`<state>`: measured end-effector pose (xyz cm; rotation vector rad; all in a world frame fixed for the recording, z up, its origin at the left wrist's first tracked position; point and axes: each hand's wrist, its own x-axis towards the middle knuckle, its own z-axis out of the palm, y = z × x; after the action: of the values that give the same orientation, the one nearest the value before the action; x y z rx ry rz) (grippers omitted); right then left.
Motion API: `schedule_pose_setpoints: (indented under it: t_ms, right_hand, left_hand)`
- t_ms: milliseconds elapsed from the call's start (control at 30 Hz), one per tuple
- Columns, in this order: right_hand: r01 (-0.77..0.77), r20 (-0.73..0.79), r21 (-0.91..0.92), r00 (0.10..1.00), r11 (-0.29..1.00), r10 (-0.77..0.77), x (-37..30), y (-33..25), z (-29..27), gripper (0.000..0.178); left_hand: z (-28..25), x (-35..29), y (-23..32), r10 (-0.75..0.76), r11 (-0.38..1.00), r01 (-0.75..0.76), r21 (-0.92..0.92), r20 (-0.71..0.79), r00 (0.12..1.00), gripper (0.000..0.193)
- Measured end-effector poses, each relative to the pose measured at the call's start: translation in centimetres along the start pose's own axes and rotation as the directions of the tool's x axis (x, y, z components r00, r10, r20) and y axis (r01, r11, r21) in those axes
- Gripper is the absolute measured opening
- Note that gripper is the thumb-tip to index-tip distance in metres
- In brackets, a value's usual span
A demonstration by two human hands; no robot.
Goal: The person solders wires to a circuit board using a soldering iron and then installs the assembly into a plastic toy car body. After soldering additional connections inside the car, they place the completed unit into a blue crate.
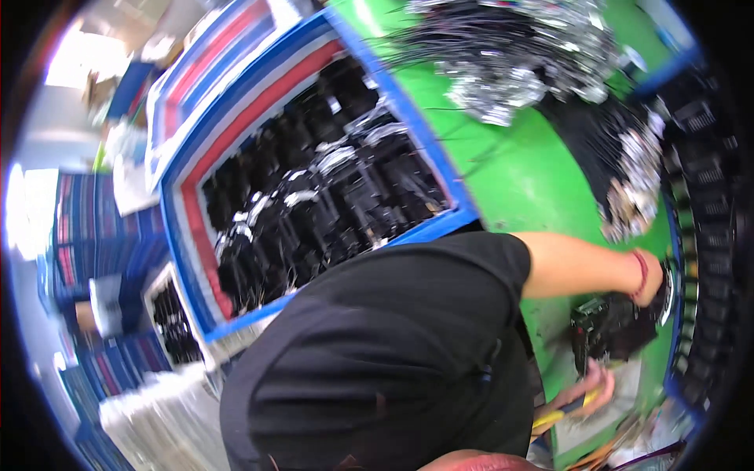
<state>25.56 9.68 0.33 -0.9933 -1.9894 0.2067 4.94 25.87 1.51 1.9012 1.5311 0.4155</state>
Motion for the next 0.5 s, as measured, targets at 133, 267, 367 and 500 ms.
schedule_pose_setpoints:
  t_ms: [133, 267, 367, 500]
  right_hand:
    - [0.140, -0.208, 0.170, 0.973, 0.976, -0.103, -0.5, -9.7, 2.6, 0.028]
    - [0.169, -0.109, 0.299, 0.984, 0.939, -0.143, 2.1, -6.5, 3.9, 0.027]
    - [0.178, -0.048, 0.404, 0.984, 0.897, -0.173, 2.2, -8.2, 5.1, 0.027]
    - [0.170, -0.005, 0.490, 0.981, 0.855, -0.193, 4.5, -7.4, 5.3, 0.027]
  left_hand:
    - [-1.5, -5.7, -1.3, -0.150, 0.969, 0.089, -0.231, -0.258, 0.954, 0.025]
    - [-7.3, -13.6, -3.3, -0.143, 0.977, 0.052, -0.205, -0.465, 0.874, 0.024]
    - [-10.6, -18.7, -5.7, -0.255, 0.960, 0.157, -0.231, -0.497, 0.829, 0.031]
    - [-12.6, -27.6, -7.7, -0.374, 0.927, 0.280, -0.249, -0.563, 0.737, 0.034]
